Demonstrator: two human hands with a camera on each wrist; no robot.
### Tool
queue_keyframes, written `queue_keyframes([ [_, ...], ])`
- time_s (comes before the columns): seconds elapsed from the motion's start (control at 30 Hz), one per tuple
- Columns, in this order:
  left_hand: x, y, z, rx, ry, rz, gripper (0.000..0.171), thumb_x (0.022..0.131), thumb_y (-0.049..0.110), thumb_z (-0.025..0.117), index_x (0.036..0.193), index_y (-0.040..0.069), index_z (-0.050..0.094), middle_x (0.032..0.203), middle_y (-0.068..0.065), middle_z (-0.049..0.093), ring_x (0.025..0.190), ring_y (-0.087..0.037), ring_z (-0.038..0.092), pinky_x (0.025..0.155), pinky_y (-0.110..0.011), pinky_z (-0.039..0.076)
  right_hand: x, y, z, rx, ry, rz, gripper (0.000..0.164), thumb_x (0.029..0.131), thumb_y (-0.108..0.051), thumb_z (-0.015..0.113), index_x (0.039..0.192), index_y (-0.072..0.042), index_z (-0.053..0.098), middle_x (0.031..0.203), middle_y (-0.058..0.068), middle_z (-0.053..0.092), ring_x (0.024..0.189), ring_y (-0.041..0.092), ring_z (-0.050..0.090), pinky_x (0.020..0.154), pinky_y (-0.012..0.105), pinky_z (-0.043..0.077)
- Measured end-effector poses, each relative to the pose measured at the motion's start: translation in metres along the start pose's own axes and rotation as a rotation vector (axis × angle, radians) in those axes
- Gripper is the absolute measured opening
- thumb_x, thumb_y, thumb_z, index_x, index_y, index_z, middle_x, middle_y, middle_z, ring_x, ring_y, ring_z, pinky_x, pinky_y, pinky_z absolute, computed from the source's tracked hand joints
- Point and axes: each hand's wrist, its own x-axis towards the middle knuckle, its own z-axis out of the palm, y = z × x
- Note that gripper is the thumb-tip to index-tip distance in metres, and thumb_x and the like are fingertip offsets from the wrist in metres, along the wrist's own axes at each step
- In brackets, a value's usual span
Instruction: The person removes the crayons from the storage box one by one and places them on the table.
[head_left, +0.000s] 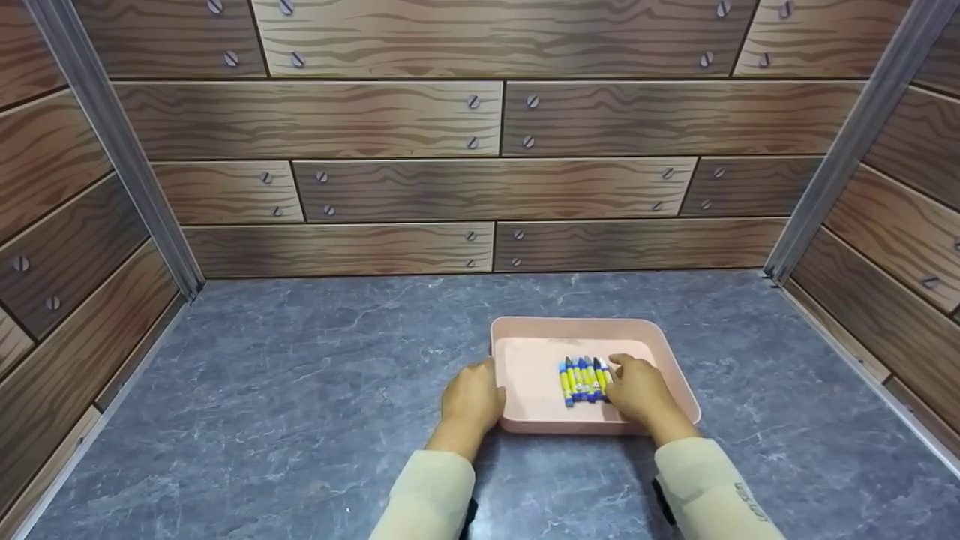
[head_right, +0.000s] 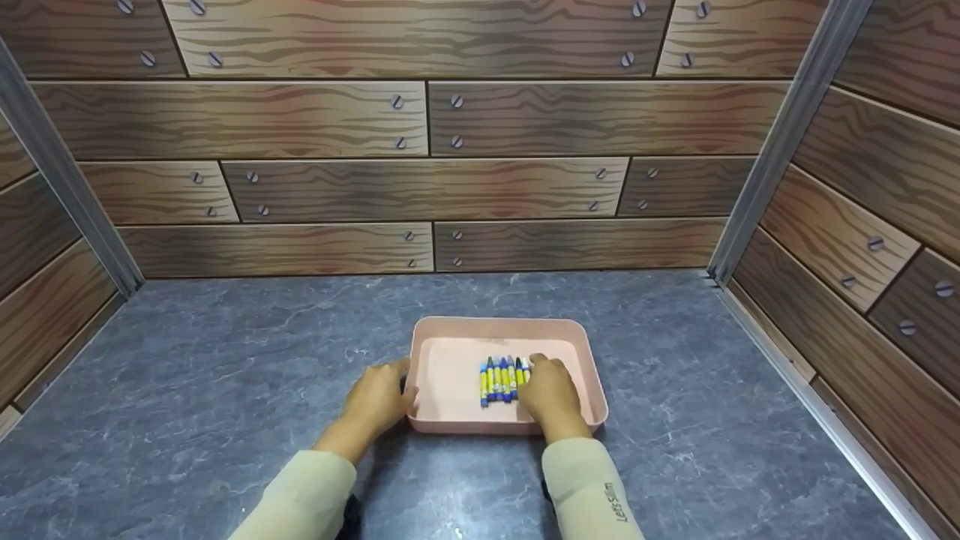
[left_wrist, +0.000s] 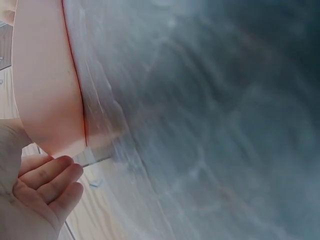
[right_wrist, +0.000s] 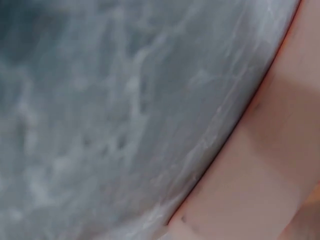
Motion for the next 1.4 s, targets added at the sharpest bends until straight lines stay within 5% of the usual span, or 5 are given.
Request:
queue_keyframes([
  [0.43,-0.007,-0.009,-0.01,0.039,0.001,-0.004,0.027,0.084,0.01,0.067,0.11,0.001,0.065,0.098,-0.016,0.068,0.087,-0.034,0.066,0.069,-0.045,0.055,0.0,-0.011,0.005,0.001,-0.022,-0.019,0.047,0.071,0.002,0.059,0.116,0.014,0.059,0.097,0.021,0.065,0.084,0.029,0.057,0.08,0.047,0.05],
  [0.57,-0.01,-0.014,-0.011,0.041,0.02,0.007,0.025,0.083,0.008,0.066,0.106,0.0,0.064,0.095,-0.017,0.068,0.085,-0.034,0.066,0.068,-0.046,0.055,0.001,-0.014,0.008,0.011,-0.032,-0.024,0.042,0.071,0.002,0.061,0.111,0.013,0.063,0.084,0.014,0.063,0.076,0.026,0.057,0.072,0.041,0.05],
  [0.87,-0.019,-0.028,-0.019,0.045,0.051,0.031,0.014,0.08,0.005,0.063,0.093,0.002,0.062,0.089,-0.017,0.068,0.08,-0.036,0.066,0.064,-0.047,0.054,-0.003,-0.02,0.012,0.132,-0.077,-0.015,0.035,0.071,0.001,0.063,0.105,0.009,0.066,0.085,0.012,0.064,0.071,0.02,0.059,0.067,0.034,0.05],
  [1.0,-0.023,-0.035,-0.023,0.053,0.047,0.018,0.02,0.081,0.006,0.063,0.1,0.002,0.065,0.093,-0.016,0.068,0.082,-0.036,0.066,0.066,-0.048,0.054,-0.005,-0.023,0.014,0.182,-0.096,-0.002,0.038,0.073,-0.001,0.066,0.108,0.011,0.065,0.092,0.015,0.067,0.08,0.021,0.061,0.074,0.034,0.053],
  [1.4,-0.043,-0.06,-0.04,0.09,0.042,0.026,0.033,0.081,0.007,0.065,0.112,-0.001,0.063,0.097,-0.017,0.068,0.084,-0.036,0.066,0.067,-0.047,0.056,-0.012,-0.042,0.027,0.323,-0.108,-0.004,0.034,0.074,0.001,0.067,0.107,0.009,0.066,0.088,0.009,0.066,0.072,0.016,0.062,0.054,0.024,0.053],
])
